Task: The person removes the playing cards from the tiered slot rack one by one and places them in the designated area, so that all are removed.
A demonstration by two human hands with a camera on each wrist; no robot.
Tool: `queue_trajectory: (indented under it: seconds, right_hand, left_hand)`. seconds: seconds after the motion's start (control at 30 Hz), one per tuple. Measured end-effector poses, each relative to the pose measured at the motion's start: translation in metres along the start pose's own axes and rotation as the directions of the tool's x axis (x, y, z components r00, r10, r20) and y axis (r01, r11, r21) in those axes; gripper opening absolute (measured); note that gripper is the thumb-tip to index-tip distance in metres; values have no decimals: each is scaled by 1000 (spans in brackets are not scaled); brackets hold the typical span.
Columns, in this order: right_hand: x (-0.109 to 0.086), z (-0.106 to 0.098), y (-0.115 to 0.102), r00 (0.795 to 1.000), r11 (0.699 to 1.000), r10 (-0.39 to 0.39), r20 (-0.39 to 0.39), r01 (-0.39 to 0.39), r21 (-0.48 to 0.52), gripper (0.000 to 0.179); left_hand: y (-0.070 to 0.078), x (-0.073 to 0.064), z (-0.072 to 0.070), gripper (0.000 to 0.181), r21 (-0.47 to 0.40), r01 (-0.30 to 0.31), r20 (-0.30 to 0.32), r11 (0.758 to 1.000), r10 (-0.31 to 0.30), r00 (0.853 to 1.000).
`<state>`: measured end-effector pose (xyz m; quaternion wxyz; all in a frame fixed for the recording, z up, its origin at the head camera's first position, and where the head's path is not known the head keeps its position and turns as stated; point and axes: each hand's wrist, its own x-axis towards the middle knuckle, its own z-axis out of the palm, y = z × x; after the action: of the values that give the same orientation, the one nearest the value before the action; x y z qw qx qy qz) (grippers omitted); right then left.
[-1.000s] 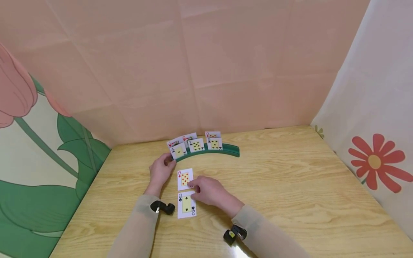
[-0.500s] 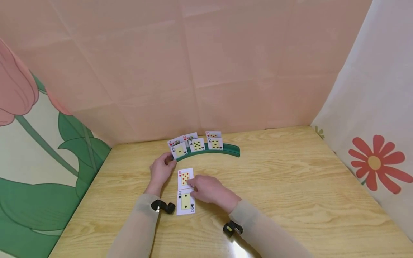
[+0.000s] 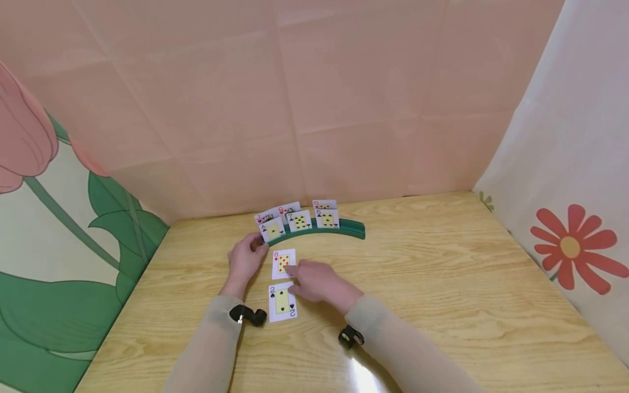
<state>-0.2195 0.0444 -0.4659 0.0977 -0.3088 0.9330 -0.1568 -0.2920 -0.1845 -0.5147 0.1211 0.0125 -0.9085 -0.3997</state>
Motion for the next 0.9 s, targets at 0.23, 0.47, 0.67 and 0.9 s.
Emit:
queue_trajectory:
  seconds: [0.23, 0.47, 0.67, 0.9]
  right_hand:
    - [10, 1, 9, 1000, 999, 31, 5, -31, 9, 58]
    - [10, 1, 11, 999, 998, 38, 0, -38, 45, 57]
    - [9, 0, 10, 999, 998, 39, 2, -39, 53, 56]
    - [6, -1, 12, 999, 993, 47, 1, -47, 104, 56]
  left_hand:
    - [2, -1, 0, 36, 5, 17, 9, 1000, -17, 1000]
    - [4, -1, -1, 36, -4, 19, 8, 1000, -19, 1000]
    - [2, 0, 0, 35, 0, 13, 0, 1000, -13, 1000]
    - [4, -1, -2, 35, 3, 12, 1, 1000, -12, 1000]
